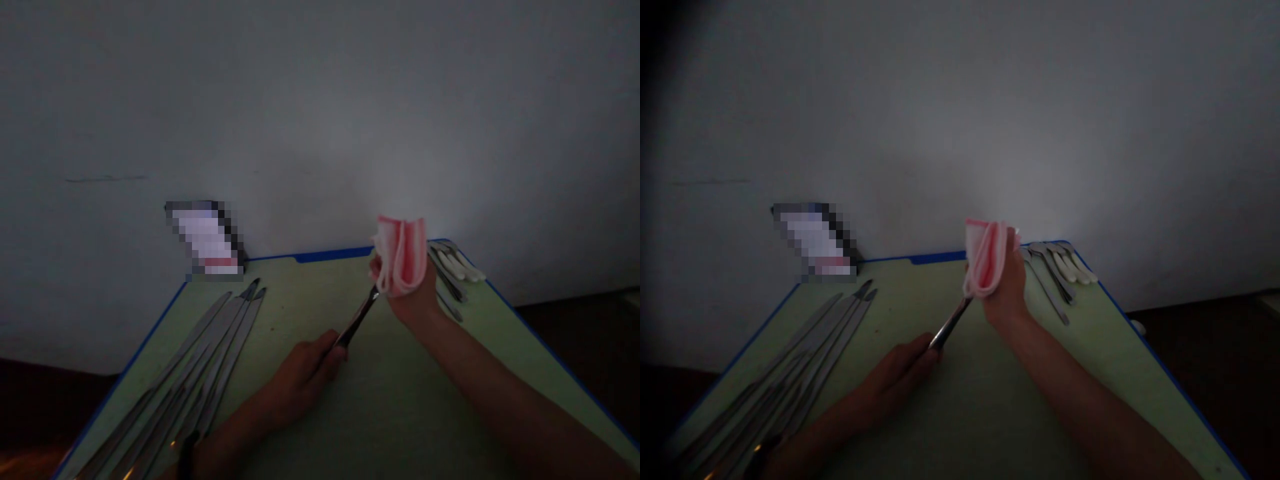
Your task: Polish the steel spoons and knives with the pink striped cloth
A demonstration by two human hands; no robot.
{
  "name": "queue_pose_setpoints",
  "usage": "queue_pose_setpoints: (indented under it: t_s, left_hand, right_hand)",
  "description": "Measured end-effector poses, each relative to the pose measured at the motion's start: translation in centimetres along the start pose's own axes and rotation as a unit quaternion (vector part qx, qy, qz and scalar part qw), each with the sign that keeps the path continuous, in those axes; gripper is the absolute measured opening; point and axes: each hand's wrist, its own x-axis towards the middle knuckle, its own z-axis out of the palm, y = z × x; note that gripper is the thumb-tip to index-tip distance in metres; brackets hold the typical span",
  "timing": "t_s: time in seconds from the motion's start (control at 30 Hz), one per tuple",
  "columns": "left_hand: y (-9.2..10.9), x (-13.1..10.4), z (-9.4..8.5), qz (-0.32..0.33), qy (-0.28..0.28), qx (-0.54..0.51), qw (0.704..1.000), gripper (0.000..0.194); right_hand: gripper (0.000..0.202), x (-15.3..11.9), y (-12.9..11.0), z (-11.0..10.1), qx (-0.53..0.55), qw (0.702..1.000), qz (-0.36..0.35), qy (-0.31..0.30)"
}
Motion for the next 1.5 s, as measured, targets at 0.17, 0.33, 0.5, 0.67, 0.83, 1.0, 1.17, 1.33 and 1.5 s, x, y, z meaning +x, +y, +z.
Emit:
queue_pose_setpoints:
  t_s: [0.17, 0.33, 0.5, 0.67, 0.83, 1.0, 1.17, 1.33, 1.5]
  left_hand:
    - [-0.2, -0.1, 0.2, 0.001, -0.014, -0.006, 1.0, 0.03]
    - [-0.1, 0.0, 0.0, 0.003, -0.014, -0.042, 0.999, 0.029]
    - [0.7, -0.3, -0.3, 0.005, -0.037, -0.077, 0.996, 0.035]
    - [2.1, -1.0, -0.8, 0.004, -0.071, -0.051, 0.996, 0.039]
    - [2.3, -1.4, -1.5, -0.018, -0.085, -0.045, 0.995, 0.039]
    - [2.0, -1.4, -2.2, -0.004, -0.07, -0.041, 0.997, 0.038]
    - [1.8, -1.2, -2.1, -0.005, -0.024, -0.1, 0.995, 0.033]
    - [2.1, -0.6, -2.6, -0.016, 0.027, -0.135, 0.99, 0.032]
    - [3.7, -0.4, -7.7, -0.006, -0.033, 0.004, 0.999, 0.032]
  right_hand:
    - [0.023, 0.5, -1.2, 0.1, 0.041, 0.998, -0.028, 0.024]
    - [0.028, -1.1, 0.2, 0.9, -0.076, 0.997, -0.029, 0.015]
    - [0.035, -1.8, -0.9, 1.4, -0.132, 0.99, -0.034, -0.025]
    - [0.04, -2.0, -1.8, 2.2, -0.159, 0.987, -0.008, -0.023]
    - [0.045, -0.9, -3.1, 3.6, -0.128, 0.99, -0.047, 0.021]
    - [0.049, -0.5, -2.9, 4.6, -0.179, 0.978, -0.076, 0.077]
    - [0.048, -2.4, -0.5, 5.3, -0.266, 0.963, -0.048, 0.017]
    - [0.044, -2.8, 0.6, 5.2, -0.282, 0.957, 0.0, -0.075]
    - [0.044, -1.9, -1.7, 4.0, -0.367, 0.925, -0.025, -0.091]
